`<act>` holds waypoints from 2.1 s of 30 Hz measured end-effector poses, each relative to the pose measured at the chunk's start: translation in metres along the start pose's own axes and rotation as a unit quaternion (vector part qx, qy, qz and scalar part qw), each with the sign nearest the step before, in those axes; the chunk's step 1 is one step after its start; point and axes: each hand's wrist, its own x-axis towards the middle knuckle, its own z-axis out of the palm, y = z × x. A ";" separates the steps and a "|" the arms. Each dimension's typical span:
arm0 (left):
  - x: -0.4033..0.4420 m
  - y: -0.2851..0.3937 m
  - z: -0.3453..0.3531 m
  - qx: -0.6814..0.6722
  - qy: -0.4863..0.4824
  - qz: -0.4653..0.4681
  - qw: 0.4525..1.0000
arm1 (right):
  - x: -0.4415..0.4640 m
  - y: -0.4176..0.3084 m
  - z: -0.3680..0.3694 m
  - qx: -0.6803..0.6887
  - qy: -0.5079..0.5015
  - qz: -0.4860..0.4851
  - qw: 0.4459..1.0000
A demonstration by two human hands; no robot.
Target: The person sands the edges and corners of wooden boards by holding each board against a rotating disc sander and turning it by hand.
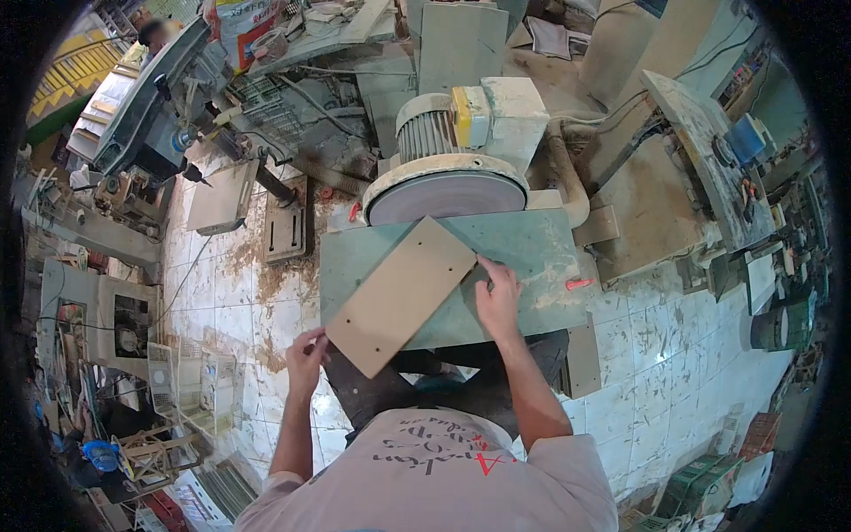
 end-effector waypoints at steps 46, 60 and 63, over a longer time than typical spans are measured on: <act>0.086 0.024 -0.034 0.101 0.011 0.092 0.991 | -0.010 -0.011 0.013 0.028 -0.023 -0.029 0.999; -0.040 0.029 0.056 0.094 -0.230 0.064 0.967 | 0.062 0.019 -0.001 -0.026 0.051 0.021 0.998; -0.050 0.018 0.078 -0.048 -0.261 -0.015 0.964 | 0.071 0.017 0.000 -0.013 0.054 0.016 0.998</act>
